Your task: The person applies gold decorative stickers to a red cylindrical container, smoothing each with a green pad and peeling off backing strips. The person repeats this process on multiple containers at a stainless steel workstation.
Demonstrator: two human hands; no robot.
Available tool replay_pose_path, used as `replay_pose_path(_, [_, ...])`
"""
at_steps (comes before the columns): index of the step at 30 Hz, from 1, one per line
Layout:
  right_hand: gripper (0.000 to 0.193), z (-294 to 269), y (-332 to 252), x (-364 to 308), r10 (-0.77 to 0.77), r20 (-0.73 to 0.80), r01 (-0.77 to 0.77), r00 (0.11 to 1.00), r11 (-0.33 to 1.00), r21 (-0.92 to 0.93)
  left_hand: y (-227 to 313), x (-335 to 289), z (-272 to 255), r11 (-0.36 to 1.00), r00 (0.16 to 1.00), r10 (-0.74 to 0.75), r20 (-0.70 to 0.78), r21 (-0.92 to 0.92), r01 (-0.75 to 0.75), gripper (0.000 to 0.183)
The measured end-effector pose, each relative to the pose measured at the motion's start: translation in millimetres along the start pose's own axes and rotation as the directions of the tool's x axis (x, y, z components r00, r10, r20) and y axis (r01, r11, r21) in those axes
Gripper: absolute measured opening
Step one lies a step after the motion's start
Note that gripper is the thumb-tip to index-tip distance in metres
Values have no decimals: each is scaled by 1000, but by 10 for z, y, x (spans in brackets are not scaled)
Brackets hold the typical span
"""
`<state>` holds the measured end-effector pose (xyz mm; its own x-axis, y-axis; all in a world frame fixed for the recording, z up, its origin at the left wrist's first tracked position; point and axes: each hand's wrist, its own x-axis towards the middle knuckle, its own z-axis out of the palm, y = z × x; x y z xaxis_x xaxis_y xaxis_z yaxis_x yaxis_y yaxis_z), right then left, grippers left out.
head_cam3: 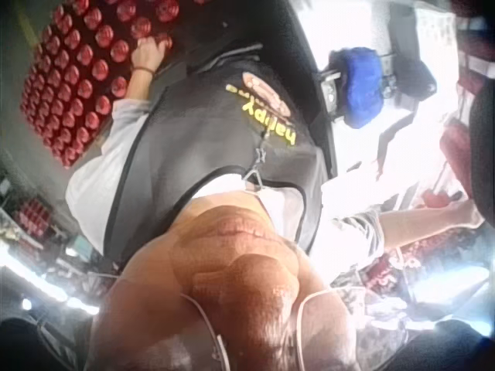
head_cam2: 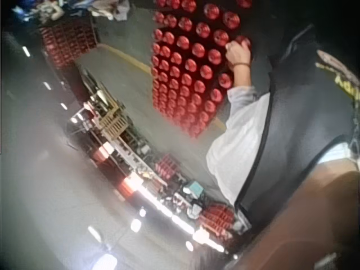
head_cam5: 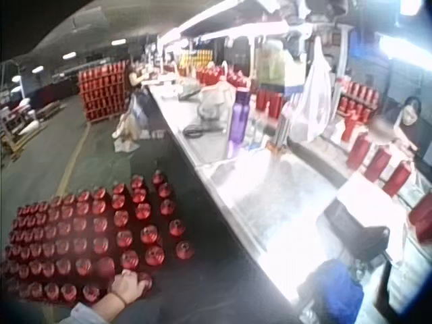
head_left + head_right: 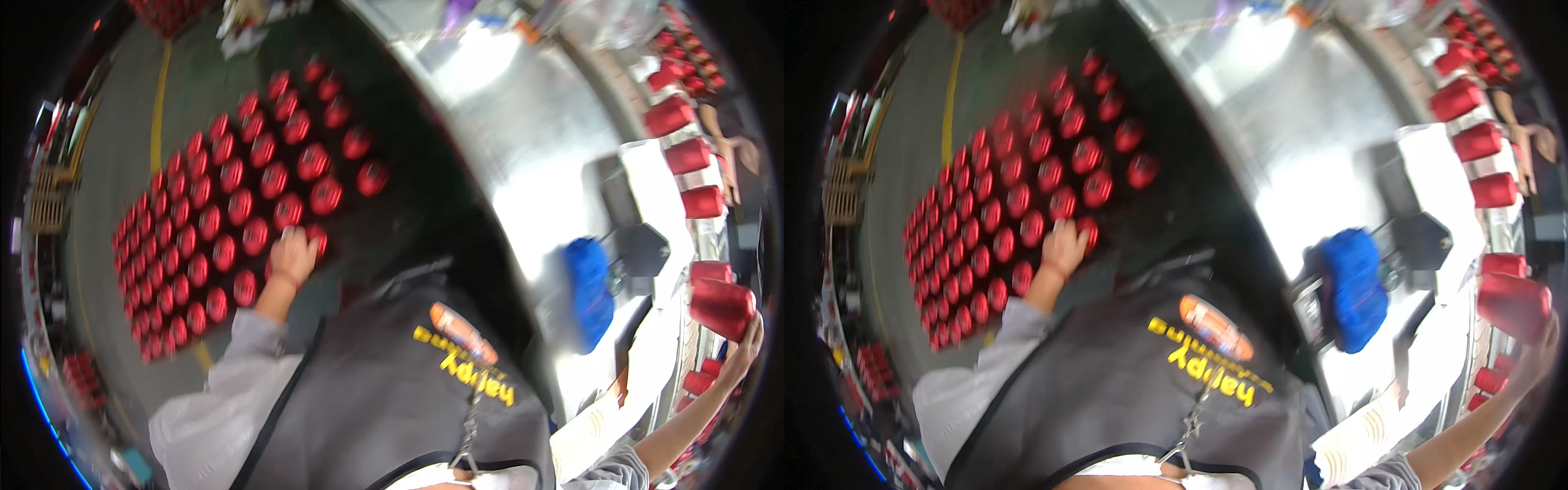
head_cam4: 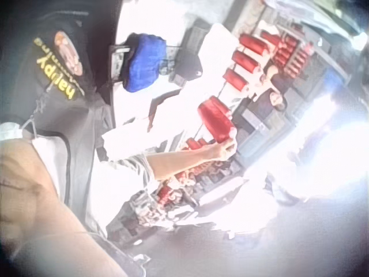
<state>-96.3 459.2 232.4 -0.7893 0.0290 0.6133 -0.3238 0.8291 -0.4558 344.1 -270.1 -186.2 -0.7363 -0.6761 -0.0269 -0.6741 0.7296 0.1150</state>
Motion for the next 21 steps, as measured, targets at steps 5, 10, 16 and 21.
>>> replay_pose_path(5, [29, -42, -693, -752, -205, 133, 182, 970, 970, 162, 1551, 692, -1294, 600, 902, 402, -156, -700, -388, 22])
replay_pose_path(10, [31, 804, -1439, -1295, -165, 224, -48, 961, 694, 718, 3541, 869, -2114, -147, 328, 924, -198, -974, -175, 49])
replay_pose_path(16, [40, 1616, -1520, -2040, 375, 458, -560, 806, 233, 795, 4829, 547, -1906, 130, -160, 985, 70, -906, 403, 71])
replay_pose_path(21, [47, 1908, -1402, -2213, 429, 512, -657, 745, 331, 678, 4997, 608, -1707, 146, 22, 981, 194, -804, 577, 44])
